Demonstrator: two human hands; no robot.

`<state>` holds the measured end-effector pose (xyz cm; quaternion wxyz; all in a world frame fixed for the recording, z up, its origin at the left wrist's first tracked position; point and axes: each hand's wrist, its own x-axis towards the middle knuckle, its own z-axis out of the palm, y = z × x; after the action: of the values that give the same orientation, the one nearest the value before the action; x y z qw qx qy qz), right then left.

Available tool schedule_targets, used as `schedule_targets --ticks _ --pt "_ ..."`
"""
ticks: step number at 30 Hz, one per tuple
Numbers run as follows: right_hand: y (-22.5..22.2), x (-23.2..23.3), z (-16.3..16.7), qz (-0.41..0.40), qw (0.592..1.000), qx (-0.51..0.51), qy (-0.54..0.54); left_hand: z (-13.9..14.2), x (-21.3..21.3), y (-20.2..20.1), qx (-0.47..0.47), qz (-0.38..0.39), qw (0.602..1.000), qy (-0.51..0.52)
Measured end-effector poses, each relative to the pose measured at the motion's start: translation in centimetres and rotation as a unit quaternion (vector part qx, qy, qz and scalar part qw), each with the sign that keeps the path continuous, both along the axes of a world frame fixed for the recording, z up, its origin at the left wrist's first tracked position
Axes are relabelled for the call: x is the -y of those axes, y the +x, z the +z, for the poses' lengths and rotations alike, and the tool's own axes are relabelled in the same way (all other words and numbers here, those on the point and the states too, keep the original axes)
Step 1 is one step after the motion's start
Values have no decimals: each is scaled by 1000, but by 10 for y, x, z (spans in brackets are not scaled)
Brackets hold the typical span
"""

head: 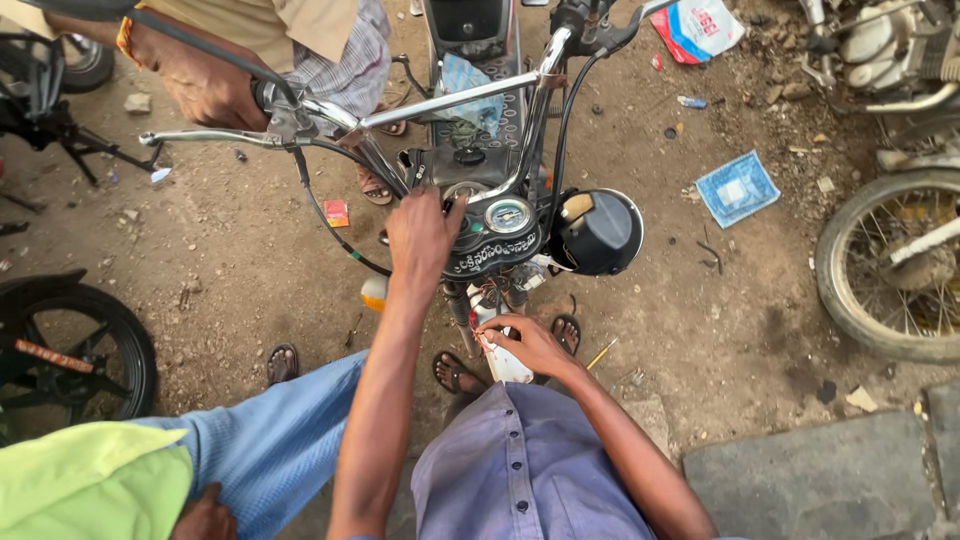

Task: The person manipulates exposed wires near the motorcycle's ignition and handlebar area, twisting and connecting them by hand. The person repeatedly tests the ignition switch while adjusting the wiring, with other people standing nearby observing the process.

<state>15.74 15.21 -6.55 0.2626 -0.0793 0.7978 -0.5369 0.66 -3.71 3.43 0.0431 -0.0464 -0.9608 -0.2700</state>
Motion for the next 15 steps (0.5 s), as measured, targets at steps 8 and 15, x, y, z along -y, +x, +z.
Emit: schedule_targets --ticks 8,15 --pt "7 22 46 -81 980 -161 81 2 42 -4 -14 -148 976 159" --pt "-44 -16 86 -8 974 -188 123 25 39 -9 19 -212 963 164"
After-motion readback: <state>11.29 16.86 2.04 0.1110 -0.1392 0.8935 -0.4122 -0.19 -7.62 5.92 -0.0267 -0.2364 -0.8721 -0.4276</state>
